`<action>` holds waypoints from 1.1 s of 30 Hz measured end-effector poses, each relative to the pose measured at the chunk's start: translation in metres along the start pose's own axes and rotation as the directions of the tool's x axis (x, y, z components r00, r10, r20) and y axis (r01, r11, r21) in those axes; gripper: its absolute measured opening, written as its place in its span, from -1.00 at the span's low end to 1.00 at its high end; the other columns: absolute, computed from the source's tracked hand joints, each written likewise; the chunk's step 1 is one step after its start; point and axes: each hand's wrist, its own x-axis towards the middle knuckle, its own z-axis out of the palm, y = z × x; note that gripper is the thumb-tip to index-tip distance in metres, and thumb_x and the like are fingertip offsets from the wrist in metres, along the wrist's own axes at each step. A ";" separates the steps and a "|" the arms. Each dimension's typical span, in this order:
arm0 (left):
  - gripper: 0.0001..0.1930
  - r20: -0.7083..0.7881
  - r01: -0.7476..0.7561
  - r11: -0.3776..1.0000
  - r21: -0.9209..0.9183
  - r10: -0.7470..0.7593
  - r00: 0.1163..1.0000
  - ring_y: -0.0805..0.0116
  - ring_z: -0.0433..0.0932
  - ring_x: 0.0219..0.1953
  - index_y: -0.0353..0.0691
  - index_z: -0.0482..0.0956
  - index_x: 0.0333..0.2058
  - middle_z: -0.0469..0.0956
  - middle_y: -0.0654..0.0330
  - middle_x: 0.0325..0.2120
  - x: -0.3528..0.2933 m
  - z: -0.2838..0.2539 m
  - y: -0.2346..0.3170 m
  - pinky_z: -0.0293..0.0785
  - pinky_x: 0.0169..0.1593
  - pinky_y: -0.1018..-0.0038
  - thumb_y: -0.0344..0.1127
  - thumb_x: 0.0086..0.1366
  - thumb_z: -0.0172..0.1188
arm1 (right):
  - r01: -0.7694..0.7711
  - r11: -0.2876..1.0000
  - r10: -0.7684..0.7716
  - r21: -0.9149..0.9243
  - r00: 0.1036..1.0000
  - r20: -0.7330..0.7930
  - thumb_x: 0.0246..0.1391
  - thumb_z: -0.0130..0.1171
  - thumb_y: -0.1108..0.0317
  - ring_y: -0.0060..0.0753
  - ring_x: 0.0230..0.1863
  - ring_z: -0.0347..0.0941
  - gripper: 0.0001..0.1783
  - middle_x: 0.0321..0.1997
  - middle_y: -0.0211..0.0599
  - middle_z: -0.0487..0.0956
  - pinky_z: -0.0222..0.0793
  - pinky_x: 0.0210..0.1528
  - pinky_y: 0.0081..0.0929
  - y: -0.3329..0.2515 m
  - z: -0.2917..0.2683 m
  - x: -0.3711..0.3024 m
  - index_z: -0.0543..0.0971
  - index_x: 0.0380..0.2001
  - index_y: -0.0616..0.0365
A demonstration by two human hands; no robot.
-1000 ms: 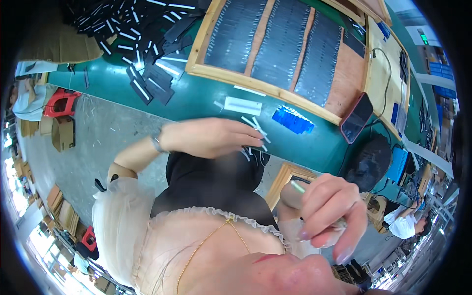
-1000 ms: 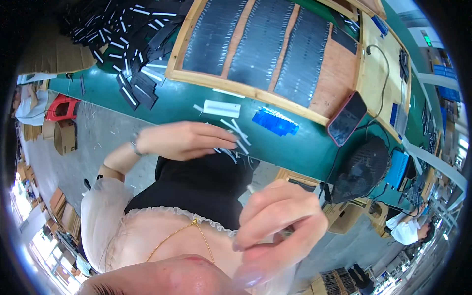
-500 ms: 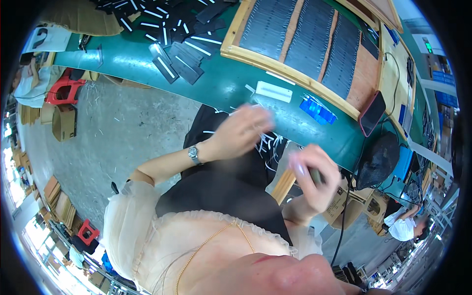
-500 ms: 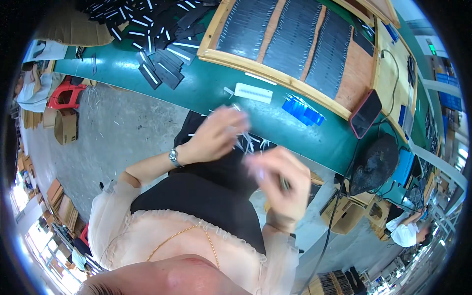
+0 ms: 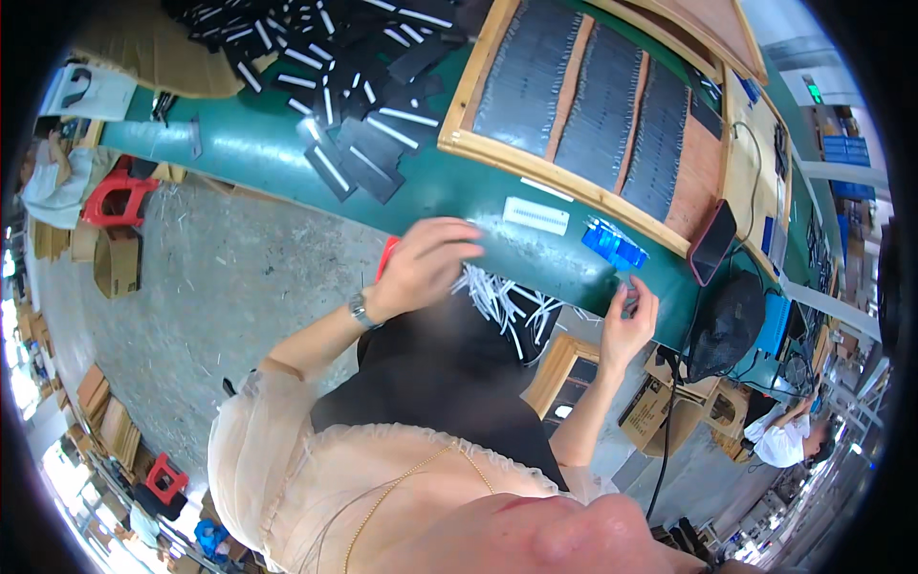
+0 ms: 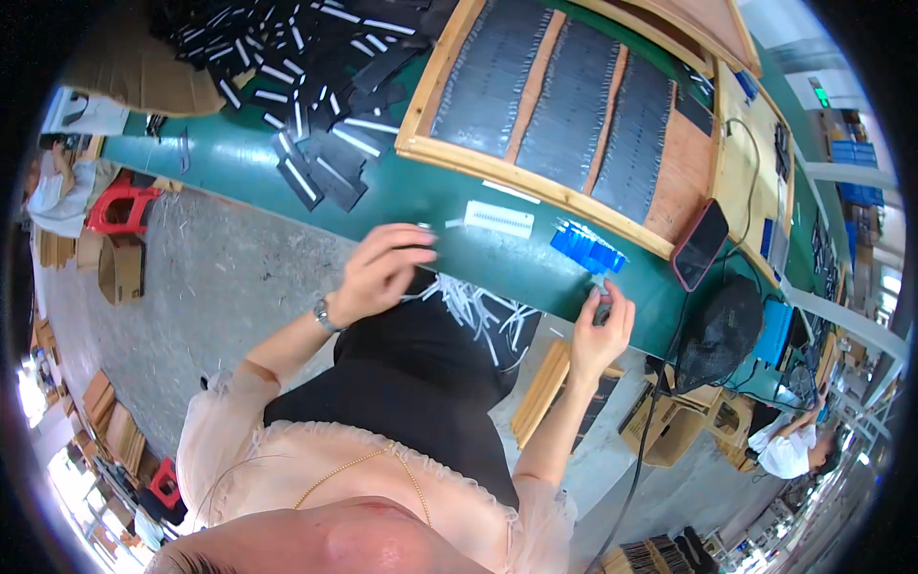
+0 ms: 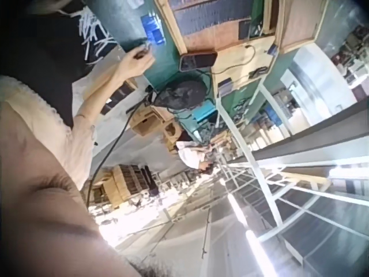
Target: Assembling small blue solar cells or electronic components into a wooden tray on a factory workbench.
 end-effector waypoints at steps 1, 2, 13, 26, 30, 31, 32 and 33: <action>-0.66 -0.034 0.007 0.999 0.041 -0.006 0.999 0.08 0.58 -0.08 -0.25 0.64 -0.29 0.62 0.13 -0.15 -0.001 -0.006 -0.006 0.51 -0.01 0.26 -0.73 -0.05 0.13 | -0.013 1.000 0.013 -0.010 0.999 -0.030 0.07 0.24 0.51 -0.44 -0.49 0.36 -0.80 -0.41 -0.33 0.53 0.32 -0.41 -0.51 -0.005 -0.006 0.006 0.63 -0.18 0.16; -0.66 -0.064 0.004 0.998 0.070 0.001 0.998 0.08 0.58 -0.10 -0.25 0.64 -0.30 0.62 0.12 -0.16 0.001 -0.009 -0.013 0.51 -0.02 0.25 -0.73 -0.06 0.13 | 0.035 0.999 -0.034 0.024 0.997 -0.064 0.07 0.24 0.51 -0.47 -0.47 0.35 -0.79 -0.40 -0.35 0.53 0.31 -0.40 -0.54 -0.013 -0.010 0.015 0.63 -0.18 0.16; -0.66 0.148 -0.316 0.944 0.094 0.300 0.942 0.14 0.50 0.04 -0.10 0.65 -0.27 0.57 0.20 -0.07 0.015 0.068 0.011 0.29 0.16 0.11 -0.59 -0.07 0.20 | -0.121 0.940 0.269 0.318 0.837 -0.477 -0.03 0.24 0.22 -0.28 -0.18 0.62 -0.64 -0.26 -0.17 0.70 0.44 -0.04 -0.39 0.052 -0.056 0.245 0.67 -0.18 0.19; -0.67 0.035 -0.177 0.814 0.554 0.190 0.981 0.21 0.49 0.00 -0.12 0.63 -0.18 0.57 0.20 -0.06 0.013 0.085 0.007 0.30 0.13 0.12 -0.47 0.03 0.09 | -0.418 0.844 0.431 -0.335 0.902 -0.040 -0.26 0.32 0.29 -0.14 -0.12 0.62 -0.64 -0.21 -0.14 0.69 0.48 -0.05 -0.30 0.315 -0.111 0.378 0.68 -0.26 0.03; -0.67 0.063 -0.141 0.799 0.584 0.129 0.990 0.17 0.48 0.00 -0.17 0.62 -0.17 0.56 0.14 -0.05 0.011 0.088 0.004 0.31 0.12 0.09 -0.44 0.06 0.06 | -0.388 0.785 0.454 -0.483 0.891 0.022 -0.29 0.40 0.22 -0.17 -0.12 0.62 -0.59 -0.23 -0.19 0.69 0.48 -0.06 -0.32 0.324 -0.087 0.393 0.67 -0.26 0.07; -0.67 0.080 -0.152 0.800 0.580 0.130 0.988 0.16 0.48 0.00 -0.19 0.61 -0.16 0.56 0.12 -0.05 0.013 0.089 0.004 0.31 0.13 0.08 -0.44 0.07 0.04 | -0.389 0.787 0.419 -0.480 0.907 -0.047 -0.29 0.41 0.21 -0.15 -0.13 0.62 -0.60 -0.23 -0.16 0.69 0.48 -0.07 -0.30 0.331 -0.091 0.393 0.66 -0.29 0.08; -0.67 0.076 -0.145 0.799 0.583 0.124 0.989 0.16 0.48 0.00 -0.19 0.61 -0.16 0.56 0.12 -0.05 0.014 0.090 0.005 0.31 0.13 0.08 -0.44 0.07 0.04 | -0.382 0.789 0.415 -0.482 0.909 -0.041 -0.29 0.41 0.21 -0.15 -0.13 0.62 -0.60 -0.23 -0.16 0.69 0.48 -0.07 -0.30 0.337 -0.090 0.395 0.66 -0.29 0.08; -0.67 0.082 -0.142 0.799 0.584 0.117 0.990 0.15 0.48 0.00 -0.19 0.61 -0.16 0.56 0.12 -0.05 0.015 0.091 0.006 0.31 0.13 0.08 -0.44 0.07 0.04 | -0.409 0.751 0.448 -0.518 0.892 -0.054 -0.29 0.42 0.19 -0.15 -0.12 0.62 -0.61 -0.23 -0.16 0.69 0.48 -0.08 -0.29 0.343 -0.089 0.397 0.66 -0.30 0.08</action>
